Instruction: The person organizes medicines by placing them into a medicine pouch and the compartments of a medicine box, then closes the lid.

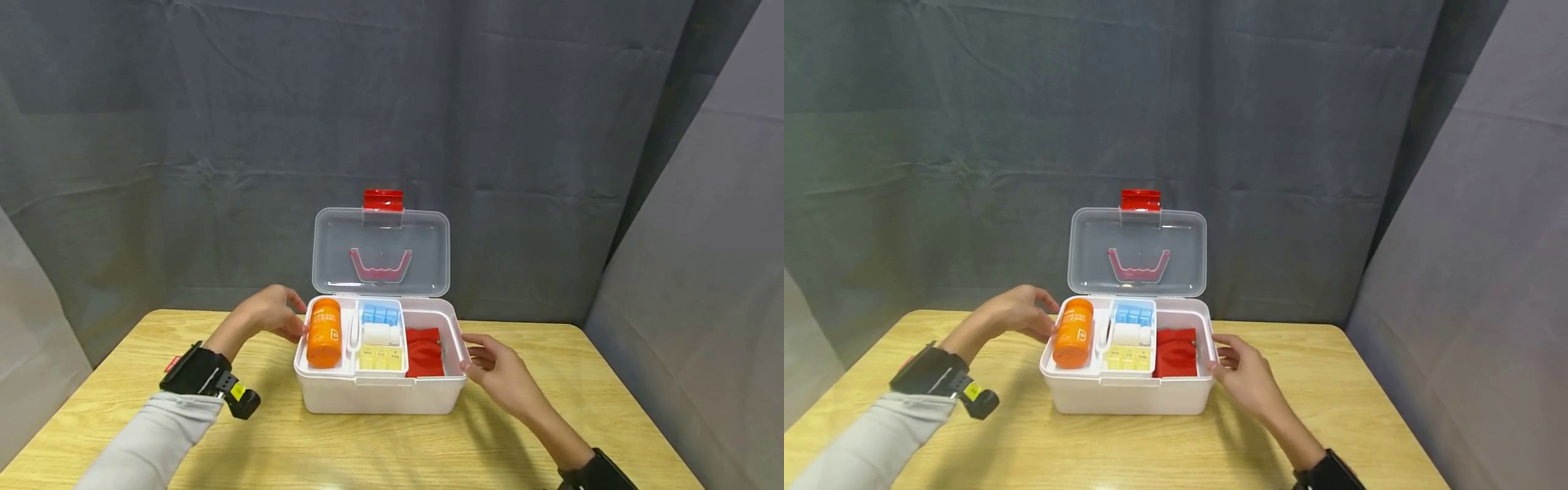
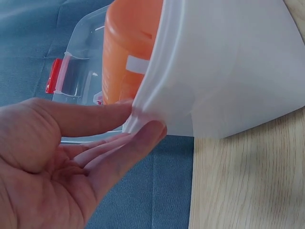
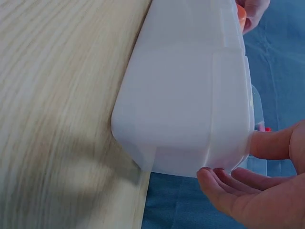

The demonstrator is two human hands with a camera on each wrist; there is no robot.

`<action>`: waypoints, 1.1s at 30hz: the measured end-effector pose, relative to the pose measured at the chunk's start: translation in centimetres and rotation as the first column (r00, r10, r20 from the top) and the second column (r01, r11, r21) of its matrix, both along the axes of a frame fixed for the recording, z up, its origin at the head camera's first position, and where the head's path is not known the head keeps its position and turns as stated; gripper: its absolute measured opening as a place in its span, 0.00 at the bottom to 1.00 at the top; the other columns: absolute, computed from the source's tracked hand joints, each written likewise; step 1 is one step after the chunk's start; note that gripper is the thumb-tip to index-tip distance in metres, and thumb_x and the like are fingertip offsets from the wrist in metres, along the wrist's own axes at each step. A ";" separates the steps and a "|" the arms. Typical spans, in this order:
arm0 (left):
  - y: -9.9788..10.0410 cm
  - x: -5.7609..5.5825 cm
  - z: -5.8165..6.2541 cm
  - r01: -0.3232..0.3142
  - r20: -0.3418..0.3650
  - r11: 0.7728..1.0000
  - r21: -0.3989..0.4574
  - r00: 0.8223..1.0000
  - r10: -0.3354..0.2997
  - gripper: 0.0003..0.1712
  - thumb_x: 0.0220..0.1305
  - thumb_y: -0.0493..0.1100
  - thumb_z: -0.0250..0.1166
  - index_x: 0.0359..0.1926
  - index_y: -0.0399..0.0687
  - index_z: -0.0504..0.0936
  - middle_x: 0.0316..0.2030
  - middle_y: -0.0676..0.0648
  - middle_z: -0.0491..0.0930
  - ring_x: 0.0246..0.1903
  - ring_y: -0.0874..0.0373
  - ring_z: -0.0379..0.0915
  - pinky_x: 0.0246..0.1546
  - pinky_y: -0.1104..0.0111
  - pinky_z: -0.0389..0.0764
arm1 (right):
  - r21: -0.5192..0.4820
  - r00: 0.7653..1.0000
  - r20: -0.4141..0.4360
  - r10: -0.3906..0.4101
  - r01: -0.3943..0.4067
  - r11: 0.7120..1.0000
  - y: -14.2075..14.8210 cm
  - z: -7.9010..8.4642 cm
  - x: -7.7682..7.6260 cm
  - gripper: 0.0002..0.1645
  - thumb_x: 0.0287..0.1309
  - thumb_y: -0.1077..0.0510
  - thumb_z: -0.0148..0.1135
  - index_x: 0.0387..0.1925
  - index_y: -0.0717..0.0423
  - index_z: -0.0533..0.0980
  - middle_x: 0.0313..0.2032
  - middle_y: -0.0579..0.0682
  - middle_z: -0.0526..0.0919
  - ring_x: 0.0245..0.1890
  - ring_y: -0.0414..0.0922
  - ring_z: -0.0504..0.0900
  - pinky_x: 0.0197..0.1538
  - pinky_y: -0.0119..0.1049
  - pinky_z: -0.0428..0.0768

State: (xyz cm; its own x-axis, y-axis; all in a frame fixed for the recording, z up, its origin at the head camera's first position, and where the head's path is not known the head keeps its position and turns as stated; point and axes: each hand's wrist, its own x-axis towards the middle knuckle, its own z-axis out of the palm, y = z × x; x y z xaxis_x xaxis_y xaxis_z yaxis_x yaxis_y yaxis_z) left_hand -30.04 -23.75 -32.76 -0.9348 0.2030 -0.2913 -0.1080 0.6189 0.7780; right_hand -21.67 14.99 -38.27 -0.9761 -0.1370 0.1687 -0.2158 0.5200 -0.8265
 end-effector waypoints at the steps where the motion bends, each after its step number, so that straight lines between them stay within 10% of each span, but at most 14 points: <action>1: 0.0 0.0 0.0 0.002 -0.001 1.000 0.003 1.000 -0.002 0.27 0.58 0.27 0.68 0.58 0.26 0.72 0.38 0.35 0.84 0.35 0.48 0.88 0.45 0.58 0.87 | -0.002 1.000 0.005 0.001 -0.001 1.000 0.0 0.1 -0.1 0.30 0.63 0.67 0.64 0.65 0.68 0.70 0.57 0.68 0.81 0.52 0.57 0.85 0.53 0.45 0.85; 23: 0.0 0.0 -0.5 0.021 -0.028 1.000 0.021 0.999 -0.020 0.26 0.58 0.26 0.68 0.57 0.27 0.72 0.36 0.37 0.83 0.34 0.49 0.87 0.44 0.58 0.87 | 0.040 0.997 0.057 -0.060 0.057 0.998 0.1 0.1 -3.5 0.24 0.68 0.65 0.54 0.65 0.65 0.71 0.55 0.68 0.82 0.56 0.59 0.83 0.52 0.46 0.84; 33: 0.3 -0.6 0.8 0.027 -0.022 0.997 -0.078 0.999 -0.029 0.22 0.63 0.28 0.63 0.57 0.27 0.73 0.37 0.37 0.82 0.33 0.49 0.85 0.42 0.60 0.88 | 0.045 0.992 -0.055 -0.112 0.114 0.992 -0.9 -0.6 -3.0 0.25 0.70 0.66 0.53 0.67 0.62 0.71 0.55 0.68 0.83 0.53 0.60 0.85 0.53 0.51 0.85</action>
State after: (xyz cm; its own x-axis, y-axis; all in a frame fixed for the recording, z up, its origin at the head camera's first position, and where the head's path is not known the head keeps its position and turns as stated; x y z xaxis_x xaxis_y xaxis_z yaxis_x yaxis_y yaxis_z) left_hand -30.69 -23.45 -31.99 -0.9358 0.2069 -0.2855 -0.0722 0.6802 0.7295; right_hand -24.63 14.11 -38.88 -0.9758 -0.0357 0.2159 -0.1959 0.5826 -0.7888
